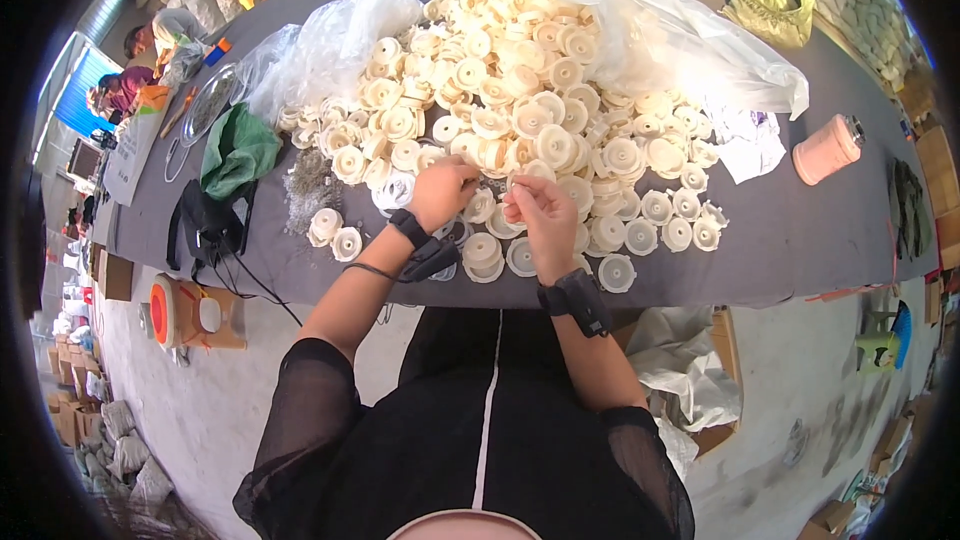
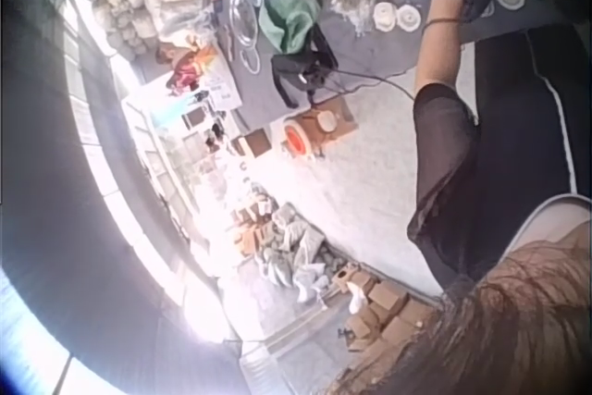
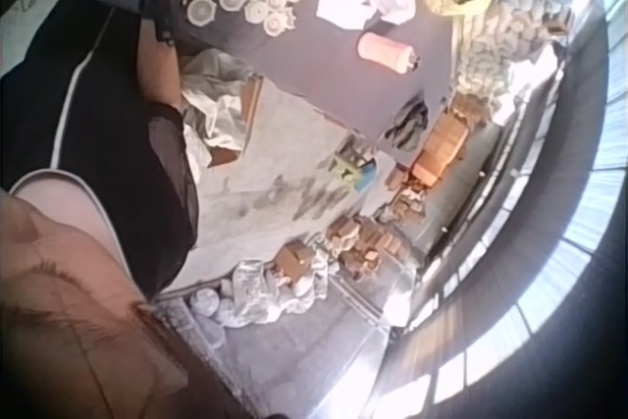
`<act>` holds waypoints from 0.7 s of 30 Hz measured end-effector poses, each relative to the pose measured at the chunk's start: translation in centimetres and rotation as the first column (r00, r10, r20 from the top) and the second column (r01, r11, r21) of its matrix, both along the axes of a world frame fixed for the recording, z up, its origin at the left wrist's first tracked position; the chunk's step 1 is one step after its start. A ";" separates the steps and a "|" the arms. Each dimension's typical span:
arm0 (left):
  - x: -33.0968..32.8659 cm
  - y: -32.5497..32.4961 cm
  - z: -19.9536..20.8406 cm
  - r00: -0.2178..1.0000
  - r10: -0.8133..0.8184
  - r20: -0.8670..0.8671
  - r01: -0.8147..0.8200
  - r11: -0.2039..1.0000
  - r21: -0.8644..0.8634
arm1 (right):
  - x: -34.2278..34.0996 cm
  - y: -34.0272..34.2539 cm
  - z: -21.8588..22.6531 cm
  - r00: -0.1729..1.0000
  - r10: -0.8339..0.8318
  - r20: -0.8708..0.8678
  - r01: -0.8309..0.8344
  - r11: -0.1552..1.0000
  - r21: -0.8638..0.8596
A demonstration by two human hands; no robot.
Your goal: Assembling small plastic components by inserting clear plastic pins into white flower-shaped bases.
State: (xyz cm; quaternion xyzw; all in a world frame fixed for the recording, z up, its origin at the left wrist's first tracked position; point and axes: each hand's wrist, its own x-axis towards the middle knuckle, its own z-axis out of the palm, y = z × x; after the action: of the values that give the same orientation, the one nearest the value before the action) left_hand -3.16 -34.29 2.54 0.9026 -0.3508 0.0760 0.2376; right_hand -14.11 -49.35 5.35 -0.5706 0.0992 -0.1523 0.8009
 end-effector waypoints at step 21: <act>-0.6 1.1 0.8 0.998 0.028 0.057 -0.022 0.995 -0.097 | -1.5 0.5 -0.5 0.995 0.095 0.018 -0.095 0.995 0.039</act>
State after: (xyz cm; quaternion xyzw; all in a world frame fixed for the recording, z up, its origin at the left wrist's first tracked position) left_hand -3.73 -33.21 3.33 0.8919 -0.3422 0.1219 0.2695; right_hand -15.62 -48.81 4.82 -0.5573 0.0683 -0.1167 0.8192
